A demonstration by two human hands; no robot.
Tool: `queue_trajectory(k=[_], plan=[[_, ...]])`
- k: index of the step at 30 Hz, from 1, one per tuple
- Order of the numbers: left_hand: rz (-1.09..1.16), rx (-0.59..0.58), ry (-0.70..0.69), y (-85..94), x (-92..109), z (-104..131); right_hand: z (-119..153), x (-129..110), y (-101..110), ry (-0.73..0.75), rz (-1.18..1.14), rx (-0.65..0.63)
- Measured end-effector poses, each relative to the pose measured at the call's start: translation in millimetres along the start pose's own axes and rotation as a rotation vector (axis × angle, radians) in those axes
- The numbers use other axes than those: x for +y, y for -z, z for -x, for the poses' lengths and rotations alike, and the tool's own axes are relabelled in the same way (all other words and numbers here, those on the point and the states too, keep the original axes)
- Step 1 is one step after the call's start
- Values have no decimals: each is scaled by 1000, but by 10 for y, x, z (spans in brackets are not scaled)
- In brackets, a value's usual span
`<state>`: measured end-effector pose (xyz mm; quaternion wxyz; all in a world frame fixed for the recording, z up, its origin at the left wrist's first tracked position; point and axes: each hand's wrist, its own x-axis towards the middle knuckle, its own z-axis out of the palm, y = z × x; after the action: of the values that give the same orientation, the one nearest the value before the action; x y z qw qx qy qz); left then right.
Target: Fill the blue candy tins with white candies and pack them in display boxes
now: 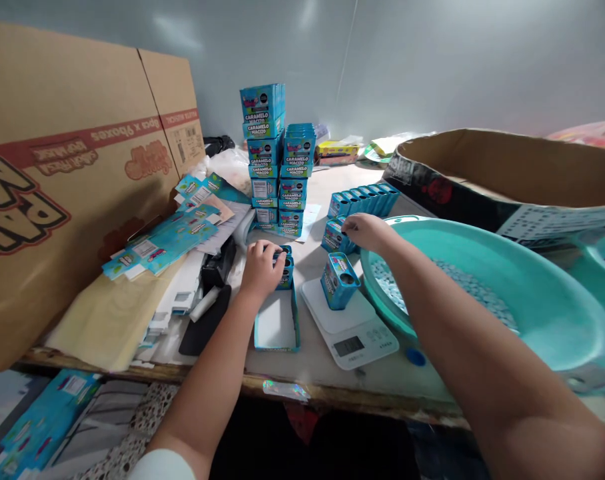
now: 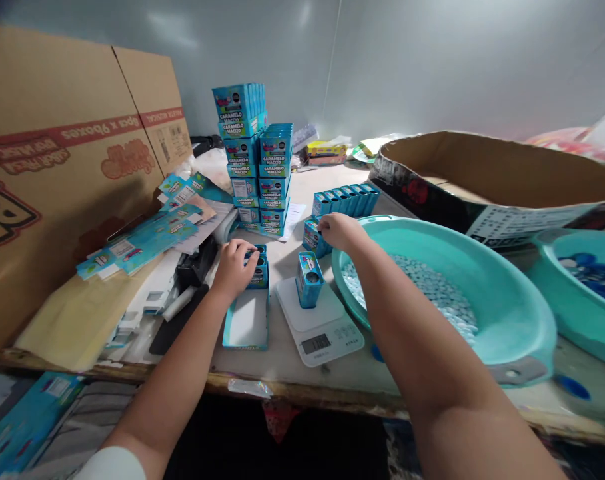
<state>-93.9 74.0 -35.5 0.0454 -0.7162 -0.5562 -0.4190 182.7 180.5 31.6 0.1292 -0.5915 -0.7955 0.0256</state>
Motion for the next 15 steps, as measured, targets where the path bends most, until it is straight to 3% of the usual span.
queue_trajectory(k=[15], plan=[[2,-40,2,51,7,-15,-19,-1,-39,15,35,-2]])
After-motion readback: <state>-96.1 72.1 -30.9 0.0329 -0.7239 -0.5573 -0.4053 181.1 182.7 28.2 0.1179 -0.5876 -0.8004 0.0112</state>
